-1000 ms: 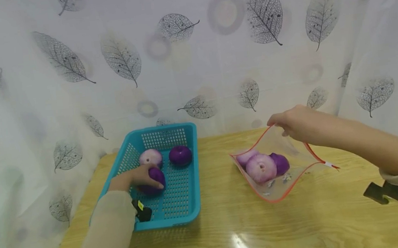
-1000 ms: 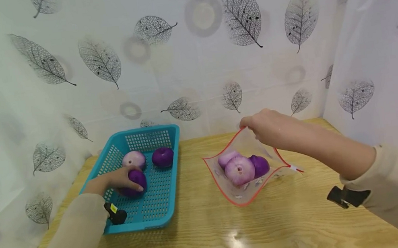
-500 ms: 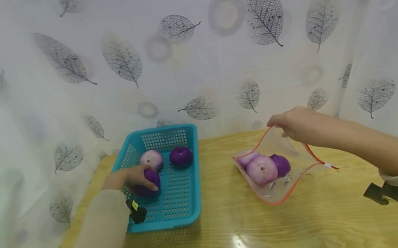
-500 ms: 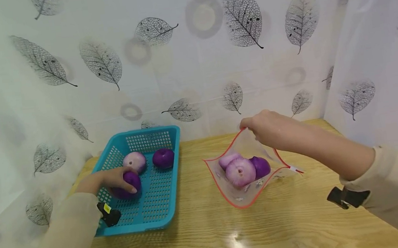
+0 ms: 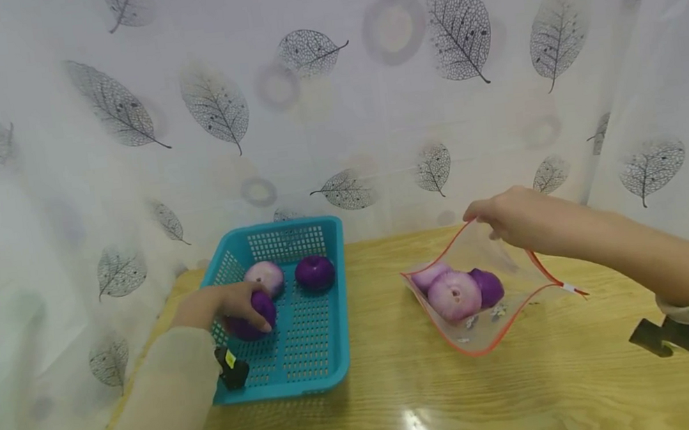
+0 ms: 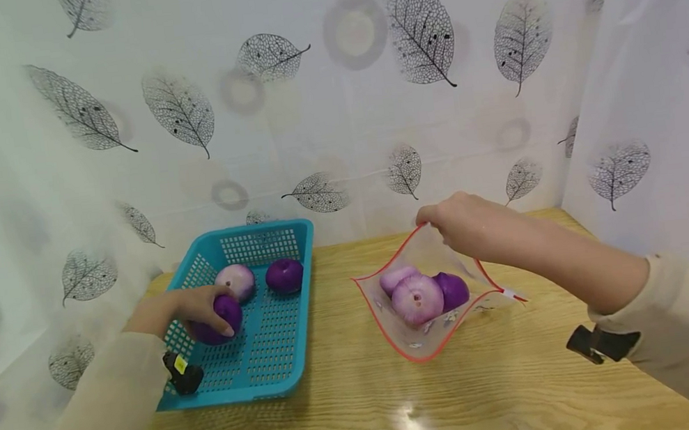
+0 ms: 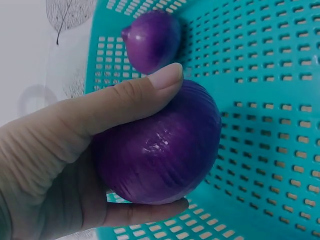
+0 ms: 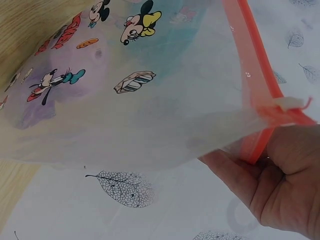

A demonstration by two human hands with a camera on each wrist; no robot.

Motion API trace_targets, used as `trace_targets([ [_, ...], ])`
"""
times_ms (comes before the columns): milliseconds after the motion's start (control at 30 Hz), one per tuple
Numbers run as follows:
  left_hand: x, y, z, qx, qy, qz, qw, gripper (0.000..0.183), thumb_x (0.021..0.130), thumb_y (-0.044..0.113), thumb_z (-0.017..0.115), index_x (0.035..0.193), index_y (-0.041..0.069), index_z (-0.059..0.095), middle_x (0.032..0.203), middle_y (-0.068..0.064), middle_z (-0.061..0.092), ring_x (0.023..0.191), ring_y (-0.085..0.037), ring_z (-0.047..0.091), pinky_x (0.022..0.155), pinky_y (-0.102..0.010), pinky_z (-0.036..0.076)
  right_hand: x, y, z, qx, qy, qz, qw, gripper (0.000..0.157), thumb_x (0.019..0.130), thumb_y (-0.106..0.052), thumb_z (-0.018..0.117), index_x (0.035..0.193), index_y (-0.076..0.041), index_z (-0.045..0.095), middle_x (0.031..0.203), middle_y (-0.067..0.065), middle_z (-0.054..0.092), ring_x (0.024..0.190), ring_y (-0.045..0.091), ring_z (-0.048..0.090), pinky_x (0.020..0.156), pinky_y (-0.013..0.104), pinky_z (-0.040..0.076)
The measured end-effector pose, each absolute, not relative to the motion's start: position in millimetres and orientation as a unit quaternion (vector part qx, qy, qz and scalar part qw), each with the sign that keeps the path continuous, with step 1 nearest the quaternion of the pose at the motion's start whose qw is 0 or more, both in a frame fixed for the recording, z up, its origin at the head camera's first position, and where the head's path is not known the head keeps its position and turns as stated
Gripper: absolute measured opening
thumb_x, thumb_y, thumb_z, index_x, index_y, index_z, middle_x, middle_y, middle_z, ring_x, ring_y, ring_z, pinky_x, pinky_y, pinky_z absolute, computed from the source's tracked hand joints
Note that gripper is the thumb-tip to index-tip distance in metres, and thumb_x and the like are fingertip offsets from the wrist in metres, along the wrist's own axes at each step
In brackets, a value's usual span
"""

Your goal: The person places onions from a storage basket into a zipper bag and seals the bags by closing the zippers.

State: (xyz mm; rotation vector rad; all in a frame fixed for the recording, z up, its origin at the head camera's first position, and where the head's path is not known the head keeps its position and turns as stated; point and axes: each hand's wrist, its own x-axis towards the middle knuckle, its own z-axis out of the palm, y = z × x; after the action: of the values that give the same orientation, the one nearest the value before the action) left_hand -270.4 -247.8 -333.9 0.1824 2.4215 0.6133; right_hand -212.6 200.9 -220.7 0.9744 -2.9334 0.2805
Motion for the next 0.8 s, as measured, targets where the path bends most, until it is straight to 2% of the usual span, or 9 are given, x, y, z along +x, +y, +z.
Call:
trace_targets([
  [367,-263.7,-224.0,-315.7,0.118,0.934,0.160,0.296,0.076,0.067,0.021,0.084,0.132,0.010,0.046,0.132,-0.028,0.035,0.117,-0.049,0.044,0.062,-0.040,0.058,-212.3,201.1,-221.9,0.323,-0.942,0.082,0.032,0.031,0.079,0.006,0.067,0.110,0.002,0.063,0.096,0.018,0.070,0.086,0.034,0.067,0.073,0.043,0.056],
  [633,-256.4,-211.1,-305.0,0.149,0.940,0.105,0.289,0.068,0.062,0.022,0.087,0.121,0.014,0.053,0.123,-0.021,0.043,0.110,-0.039,0.048,0.058,-0.034,0.057,-212.0,202.1,-222.2,0.322,-0.943,0.082,0.034,0.033,0.078,0.006,0.067,0.111,0.003,0.063,0.096,0.018,0.070,0.087,0.035,0.067,0.074,0.044,0.055],
  [700,-255.2,-209.1,-302.1,0.163,0.942,0.086,0.281,0.068,0.062,0.023,0.087,0.120,0.015,0.053,0.122,-0.020,0.045,0.109,-0.039,0.050,0.061,-0.036,0.057,-212.3,202.2,-222.2,0.326,-0.941,0.082,0.039,0.033,0.078,0.007,0.068,0.110,0.003,0.063,0.094,0.018,0.070,0.085,0.034,0.067,0.073,0.044,0.056],
  [800,-254.0,-206.5,-300.6,0.187,0.944,0.056,0.265,0.070,0.060,0.026,0.088,0.121,0.016,0.054,0.122,-0.017,0.050,0.110,-0.038,0.050,0.074,-0.048,0.055,-212.5,201.4,-222.9,0.328,-0.940,0.083,0.042,0.032,0.077,0.007,0.068,0.109,0.003,0.063,0.092,0.017,0.070,0.083,0.032,0.067,0.071,0.042,0.056],
])
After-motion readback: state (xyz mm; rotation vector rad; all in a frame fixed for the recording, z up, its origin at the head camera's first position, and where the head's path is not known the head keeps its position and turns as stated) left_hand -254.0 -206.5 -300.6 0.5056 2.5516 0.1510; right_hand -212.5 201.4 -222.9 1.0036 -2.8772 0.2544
